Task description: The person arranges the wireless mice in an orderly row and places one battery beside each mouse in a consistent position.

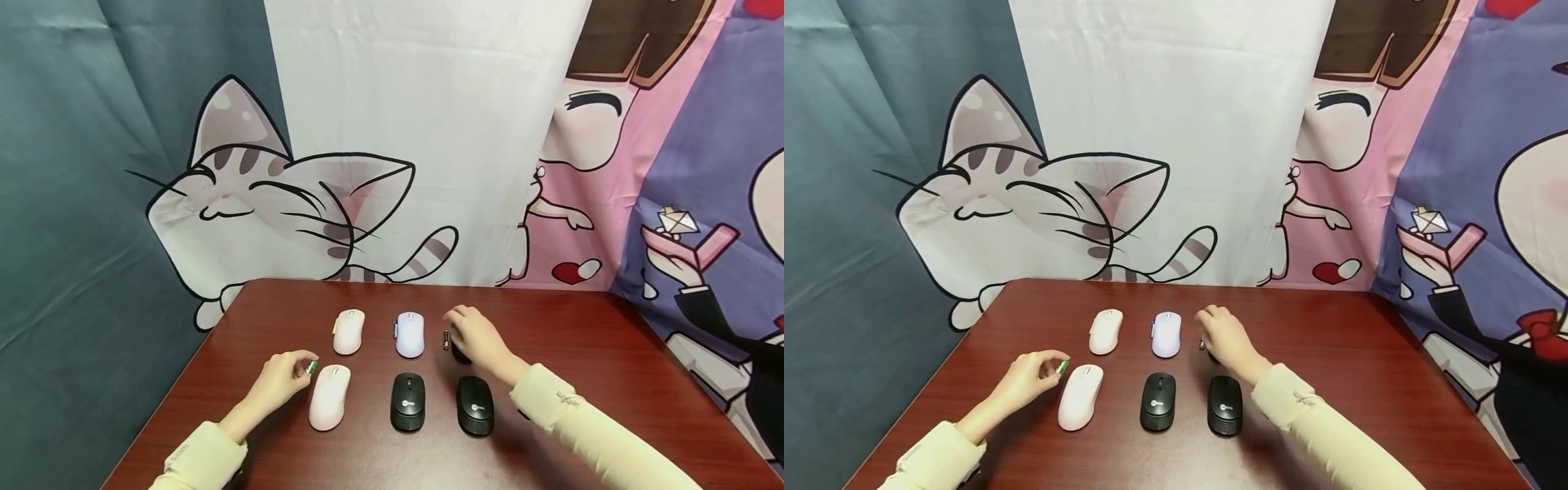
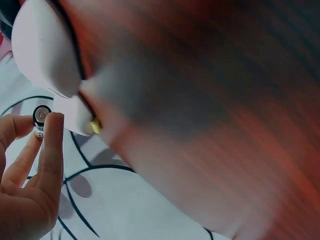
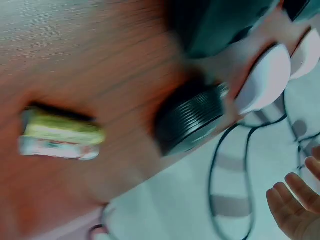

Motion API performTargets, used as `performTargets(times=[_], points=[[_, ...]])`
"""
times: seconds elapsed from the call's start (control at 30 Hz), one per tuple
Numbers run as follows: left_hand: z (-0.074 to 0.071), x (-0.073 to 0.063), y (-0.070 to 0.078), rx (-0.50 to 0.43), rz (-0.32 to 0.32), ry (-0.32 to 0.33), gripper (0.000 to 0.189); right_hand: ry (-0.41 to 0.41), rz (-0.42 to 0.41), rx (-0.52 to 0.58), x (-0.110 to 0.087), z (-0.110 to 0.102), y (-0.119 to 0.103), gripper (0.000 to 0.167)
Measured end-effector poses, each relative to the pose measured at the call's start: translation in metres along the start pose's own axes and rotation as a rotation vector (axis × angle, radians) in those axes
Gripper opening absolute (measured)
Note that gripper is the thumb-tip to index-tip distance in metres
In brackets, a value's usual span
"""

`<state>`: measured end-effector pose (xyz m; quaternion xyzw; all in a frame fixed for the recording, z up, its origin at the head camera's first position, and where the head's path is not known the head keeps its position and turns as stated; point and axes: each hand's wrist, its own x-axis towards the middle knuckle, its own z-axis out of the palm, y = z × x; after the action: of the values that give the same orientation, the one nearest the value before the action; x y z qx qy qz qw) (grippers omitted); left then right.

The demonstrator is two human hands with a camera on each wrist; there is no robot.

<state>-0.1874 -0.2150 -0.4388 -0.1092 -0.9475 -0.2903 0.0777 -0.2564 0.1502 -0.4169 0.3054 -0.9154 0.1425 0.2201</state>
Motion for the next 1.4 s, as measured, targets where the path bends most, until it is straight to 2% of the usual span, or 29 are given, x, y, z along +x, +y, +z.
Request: performTargets(times=[0.13,0.23,0.4,0.5,0.63,0.73,0.87,1.0,1.27,1.4], points=[[-0.002,-0.002,-0.008,0.001,-0.043,-0.026,0.03,-0.026,-0.12,-0.055,0.012,0.009,-0.023,0.024],[-0.003,-0.002,-0.012,0.003,-0.058,-0.045,0.029,-0.071,-0.159,-0.046,0.022,0.012,-0.043,0.024],[-0.006,-0.001,-0.014,0.025,-0.053,-0.043,0.027,-0.166,-0.112,0.12,0.041,0.017,-0.083,0.021],[-0.007,-0.001,-0.014,0.044,-0.044,-0.039,0.027,-0.196,-0.099,0.2,0.051,0.025,-0.108,0.021],[-0.007,-0.006,-0.013,0.038,-0.066,-0.044,0.027,-0.255,-0.096,0.199,0.058,0.039,-0.14,0.025],[-0.004,-0.01,-0.012,0.017,-0.105,-0.056,0.026,-0.339,-0.056,0.182,0.059,0.049,-0.157,0.029],[0.002,-0.013,-0.012,0.005,-0.127,-0.07,0.025,-0.453,0.002,0.174,0.058,0.063,-0.17,0.038],[0.011,-0.012,-0.012,0.009,-0.1,-0.054,0.027,-0.533,0.005,0.124,0.054,0.073,-0.175,0.046],[0.021,-0.012,-0.011,0.004,-0.117,-0.08,0.027,-0.581,-0.096,0.032,0.052,0.078,-0.177,0.046],[0.02,-0.009,-0.009,0.005,-0.119,-0.067,0.026,-0.611,-0.085,0.041,0.057,0.076,-0.178,0.045]])
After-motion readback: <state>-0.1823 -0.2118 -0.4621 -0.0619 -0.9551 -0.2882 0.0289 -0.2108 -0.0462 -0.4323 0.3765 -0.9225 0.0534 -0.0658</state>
